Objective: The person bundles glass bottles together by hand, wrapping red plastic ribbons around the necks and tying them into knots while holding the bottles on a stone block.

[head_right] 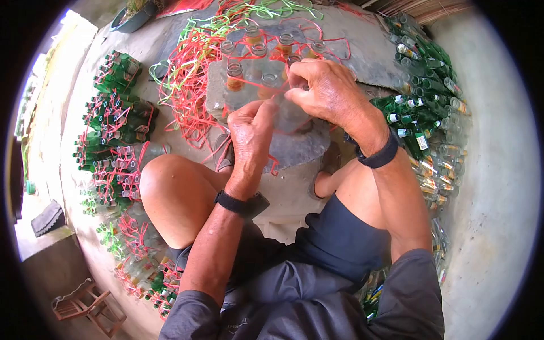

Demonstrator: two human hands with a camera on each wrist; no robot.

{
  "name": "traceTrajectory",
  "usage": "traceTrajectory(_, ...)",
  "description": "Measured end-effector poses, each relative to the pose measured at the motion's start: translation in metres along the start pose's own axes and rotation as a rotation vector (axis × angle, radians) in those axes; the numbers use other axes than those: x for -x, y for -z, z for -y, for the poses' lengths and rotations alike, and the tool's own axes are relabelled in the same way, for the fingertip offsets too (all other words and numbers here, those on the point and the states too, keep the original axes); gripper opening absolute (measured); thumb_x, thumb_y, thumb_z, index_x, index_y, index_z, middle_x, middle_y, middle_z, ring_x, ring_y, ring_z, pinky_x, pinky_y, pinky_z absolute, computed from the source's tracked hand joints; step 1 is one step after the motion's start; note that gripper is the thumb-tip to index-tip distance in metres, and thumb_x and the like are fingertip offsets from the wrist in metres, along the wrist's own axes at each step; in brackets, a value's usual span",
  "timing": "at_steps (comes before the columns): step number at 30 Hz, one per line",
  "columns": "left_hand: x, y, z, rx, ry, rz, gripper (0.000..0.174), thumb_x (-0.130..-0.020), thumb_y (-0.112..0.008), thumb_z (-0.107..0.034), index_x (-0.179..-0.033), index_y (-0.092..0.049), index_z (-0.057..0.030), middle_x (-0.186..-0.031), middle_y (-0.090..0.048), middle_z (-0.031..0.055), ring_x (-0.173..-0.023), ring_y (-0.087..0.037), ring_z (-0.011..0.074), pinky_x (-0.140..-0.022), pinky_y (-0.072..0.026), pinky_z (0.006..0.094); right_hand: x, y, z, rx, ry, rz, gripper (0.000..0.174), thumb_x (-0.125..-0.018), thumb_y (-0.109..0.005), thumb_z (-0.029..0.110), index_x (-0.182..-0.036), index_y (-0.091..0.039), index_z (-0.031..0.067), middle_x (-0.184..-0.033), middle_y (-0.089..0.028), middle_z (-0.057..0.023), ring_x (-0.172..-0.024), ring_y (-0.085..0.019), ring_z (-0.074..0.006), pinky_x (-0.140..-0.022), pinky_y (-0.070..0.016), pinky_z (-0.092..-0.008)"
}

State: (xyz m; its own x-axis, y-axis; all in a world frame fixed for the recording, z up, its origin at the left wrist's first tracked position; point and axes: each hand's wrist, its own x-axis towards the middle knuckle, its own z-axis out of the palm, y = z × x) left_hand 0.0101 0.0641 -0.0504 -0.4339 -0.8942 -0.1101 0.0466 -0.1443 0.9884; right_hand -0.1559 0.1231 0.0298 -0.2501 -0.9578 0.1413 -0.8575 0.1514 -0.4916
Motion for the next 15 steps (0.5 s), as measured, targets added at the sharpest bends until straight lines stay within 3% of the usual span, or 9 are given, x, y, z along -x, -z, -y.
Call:
traceTrajectory(4,-0.001,0.003,0.001,-0.025,-0.023,0.004,0.025,-0.096,-0.067,-0.013,-0.09,-0.076,0.0094,-0.063,-0.065,0.0054,-0.06,-0.057,0.0103,-0.056,-0.0477,0.0324,0.0,-0.002,0.0,-0.015,-0.024,-0.012,0.018,-0.08,-0.079,0.017,-0.088,-0.068,0.0051,-0.085,-0.072,-0.0135,-0.085,-0.071,-0.0367,-0.077,-0.0546,-0.0465)
traceTrajectory(10,-0.005,0.01,-0.01,-0.301,-0.255,-0.016,0.022,-0.096,-0.068,-0.013,-0.09,-0.075,0.007,-0.062,-0.064,0.0178,-0.052,-0.056,0.0156,-0.054,-0.0474,0.0378,0.001,-0.005,0.001,-0.043,-0.055,-0.042,0.019,-0.08,-0.078,0.017,-0.088,-0.068,0.0036,-0.087,-0.073,-0.0158,-0.087,-0.072,-0.0385,-0.077,-0.0553,-0.0472)
traceTrajectory(12,-0.008,0.011,-0.016,-0.402,-0.295,-0.023,0.021,-0.095,-0.068,-0.012,-0.086,-0.073,0.0052,-0.063,-0.059,0.0246,-0.049,-0.057,0.0235,-0.055,-0.0481,0.0401,0.002,-0.006,0.0,-0.035,-0.048,-0.059,0.018,-0.08,-0.077,0.017,-0.087,-0.067,0.0029,-0.086,-0.072,-0.0169,-0.088,-0.072,-0.0398,-0.077,-0.0553,-0.048)
traceTrajectory(13,-0.008,0.012,-0.021,-0.411,-0.299,-0.018,0.021,-0.095,-0.068,-0.012,-0.086,-0.073,0.0052,-0.063,-0.059,0.0246,-0.049,-0.057,0.0235,-0.055,-0.0481,0.0401,0.002,-0.007,0.0,-0.043,-0.051,-0.066,0.018,-0.08,-0.077,0.017,-0.087,-0.067,0.0029,-0.086,-0.072,-0.0169,-0.088,-0.072,-0.0398,-0.077,-0.0553,-0.048)
traceTrajectory(15,-0.01,0.013,-0.031,-0.518,-0.344,0.005,0.021,-0.093,-0.067,-0.011,-0.079,-0.071,0.0044,-0.063,-0.057,0.026,-0.049,-0.058,0.0342,-0.055,-0.0481,0.0415,0.003,-0.008,-0.001,-0.056,-0.041,-0.087,0.018,-0.079,-0.076,0.016,-0.087,-0.067,0.0029,-0.085,-0.072,-0.0177,-0.088,-0.071,-0.041,-0.078,-0.0554,-0.0487)
